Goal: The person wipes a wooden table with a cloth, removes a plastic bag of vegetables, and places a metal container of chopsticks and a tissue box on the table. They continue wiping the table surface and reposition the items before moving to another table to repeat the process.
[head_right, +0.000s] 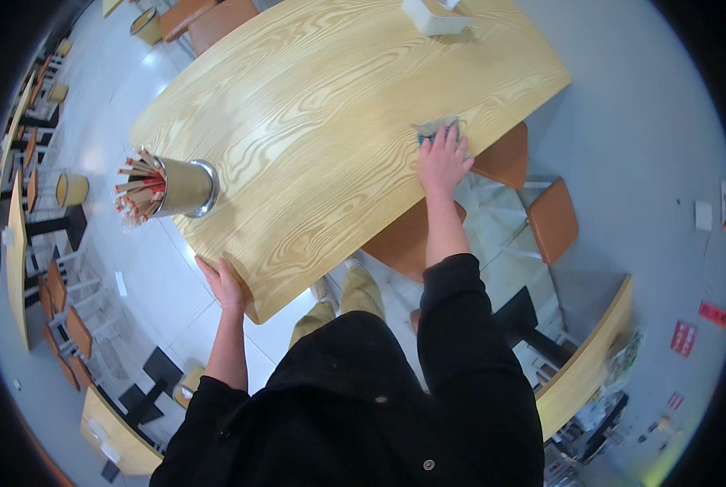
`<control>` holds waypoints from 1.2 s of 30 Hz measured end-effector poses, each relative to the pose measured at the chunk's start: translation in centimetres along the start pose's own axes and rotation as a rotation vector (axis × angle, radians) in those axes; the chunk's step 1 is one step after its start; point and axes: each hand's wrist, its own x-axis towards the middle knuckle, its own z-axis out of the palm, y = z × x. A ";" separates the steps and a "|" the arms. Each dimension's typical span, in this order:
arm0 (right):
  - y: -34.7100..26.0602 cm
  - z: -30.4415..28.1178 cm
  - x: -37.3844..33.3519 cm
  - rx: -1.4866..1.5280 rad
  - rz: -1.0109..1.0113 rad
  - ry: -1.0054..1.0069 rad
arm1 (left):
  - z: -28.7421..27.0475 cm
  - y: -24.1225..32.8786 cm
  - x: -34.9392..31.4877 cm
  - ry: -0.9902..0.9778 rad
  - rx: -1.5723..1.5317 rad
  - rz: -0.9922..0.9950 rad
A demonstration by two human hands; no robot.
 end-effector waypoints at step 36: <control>-8.4 0.2 1.9 0.001 -0.582 -0.103 | 0.5 1.9 -0.7 0.096 0.148 -0.007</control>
